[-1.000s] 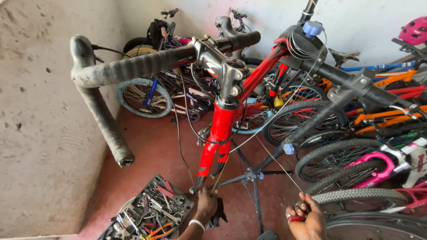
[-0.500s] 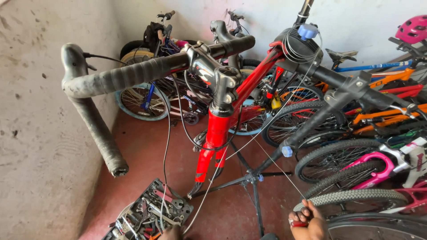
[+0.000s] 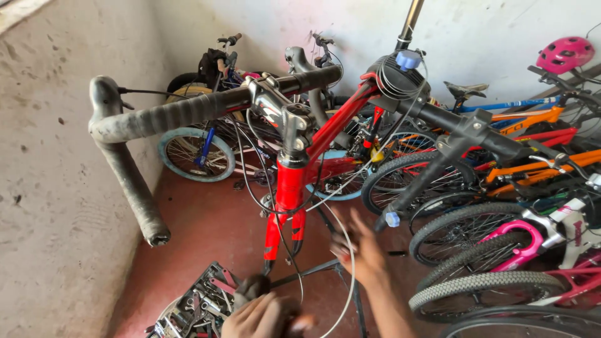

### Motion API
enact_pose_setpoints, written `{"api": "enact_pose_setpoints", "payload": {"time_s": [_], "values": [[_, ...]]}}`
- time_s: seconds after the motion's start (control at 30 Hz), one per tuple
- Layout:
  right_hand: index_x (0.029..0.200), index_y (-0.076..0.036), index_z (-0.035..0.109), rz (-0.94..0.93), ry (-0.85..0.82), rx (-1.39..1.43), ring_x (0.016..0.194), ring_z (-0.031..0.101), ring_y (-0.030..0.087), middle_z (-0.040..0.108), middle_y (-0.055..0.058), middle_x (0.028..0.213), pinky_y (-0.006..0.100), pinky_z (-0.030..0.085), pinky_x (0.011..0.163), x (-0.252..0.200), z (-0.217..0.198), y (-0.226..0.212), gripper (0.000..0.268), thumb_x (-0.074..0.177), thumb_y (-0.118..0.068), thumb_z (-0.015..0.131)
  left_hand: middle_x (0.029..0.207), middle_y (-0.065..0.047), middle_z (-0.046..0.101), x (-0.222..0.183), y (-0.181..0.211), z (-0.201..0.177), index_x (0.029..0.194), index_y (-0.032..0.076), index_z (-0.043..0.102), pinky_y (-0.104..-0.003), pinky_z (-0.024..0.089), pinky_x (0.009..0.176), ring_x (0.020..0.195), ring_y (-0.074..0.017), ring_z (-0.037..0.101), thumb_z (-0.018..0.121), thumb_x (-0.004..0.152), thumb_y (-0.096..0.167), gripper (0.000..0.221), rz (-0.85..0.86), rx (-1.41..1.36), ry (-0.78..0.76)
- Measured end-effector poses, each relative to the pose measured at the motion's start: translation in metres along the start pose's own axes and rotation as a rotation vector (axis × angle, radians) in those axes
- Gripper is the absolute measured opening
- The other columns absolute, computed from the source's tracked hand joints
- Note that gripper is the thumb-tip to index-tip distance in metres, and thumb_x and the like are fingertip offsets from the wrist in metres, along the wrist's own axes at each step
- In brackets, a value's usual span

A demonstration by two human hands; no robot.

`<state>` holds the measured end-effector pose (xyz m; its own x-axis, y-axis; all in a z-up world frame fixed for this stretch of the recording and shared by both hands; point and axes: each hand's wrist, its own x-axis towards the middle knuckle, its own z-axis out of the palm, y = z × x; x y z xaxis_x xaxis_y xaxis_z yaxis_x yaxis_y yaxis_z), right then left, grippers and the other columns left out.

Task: Threading and adjusting a bicycle cable through the frame and housing

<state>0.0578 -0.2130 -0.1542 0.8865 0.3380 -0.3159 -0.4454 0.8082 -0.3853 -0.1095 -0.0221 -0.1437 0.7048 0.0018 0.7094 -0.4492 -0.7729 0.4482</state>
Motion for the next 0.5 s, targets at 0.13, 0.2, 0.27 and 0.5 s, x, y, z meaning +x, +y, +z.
{"api": "enact_pose_setpoints", "payload": {"time_s": [0.13, 0.2, 0.27, 0.5], "values": [[0.085, -0.005, 0.057, -0.069, -0.101, -0.168, 0.036, 0.037, 0.004, 0.061, 0.003, 0.074, 0.024, 0.027, 0.036, 0.042, 0.049, 0.009, 0.029, 0.096, -0.031, 0.050, 0.080, 0.000, 0.069, 0.031, 0.009, 0.008, 0.080, 0.016, 0.063, -0.027, 0.056, 0.053, 0.067, -0.0124, 0.070, 0.067, 0.079, 0.027, 0.012, 0.181, 0.075, -0.132], [0.091, -0.011, 0.059, -0.057, -0.133, -0.096, 0.038, 0.037, 0.004, 0.058, 0.000, 0.069, 0.023, 0.029, 0.037, 0.059, 0.040, 0.004, 0.014, 0.092, -0.024, 0.055, 0.082, -0.001, 0.069, 0.006, 0.000, 0.031, 0.079, 0.013, 0.062, -0.026, 0.056, 0.051, 0.066, -0.0128, 0.070, 0.066, 0.081, 0.024, 0.011, 0.238, 0.043, -0.142], [0.097, -0.017, 0.061, -0.041, -0.160, -0.020, 0.039, 0.037, 0.004, 0.054, -0.003, 0.064, 0.022, 0.030, 0.038, 0.068, 0.027, 0.003, 0.010, 0.087, -0.018, 0.059, 0.084, -0.002, 0.069, -0.037, -0.017, 0.065, 0.079, 0.011, 0.061, -0.025, 0.056, 0.049, 0.064, -0.0133, 0.069, 0.064, 0.084, 0.021, 0.011, 0.291, 0.012, -0.158], [0.083, -0.008, 0.056, -0.245, 0.521, -0.135, 0.041, 0.032, 0.004, 0.042, -0.005, 0.060, 0.019, 0.028, 0.037, 0.048, -0.115, -0.022, 0.018, 0.095, -0.019, 0.049, 0.067, 0.013, 0.066, -0.015, 0.009, 0.036, 0.076, 0.024, 0.067, -0.016, 0.050, 0.038, 0.047, 0.0011, 0.064, 0.068, 0.075, 0.035, 0.011, -0.225, -0.134, -0.185]]}}
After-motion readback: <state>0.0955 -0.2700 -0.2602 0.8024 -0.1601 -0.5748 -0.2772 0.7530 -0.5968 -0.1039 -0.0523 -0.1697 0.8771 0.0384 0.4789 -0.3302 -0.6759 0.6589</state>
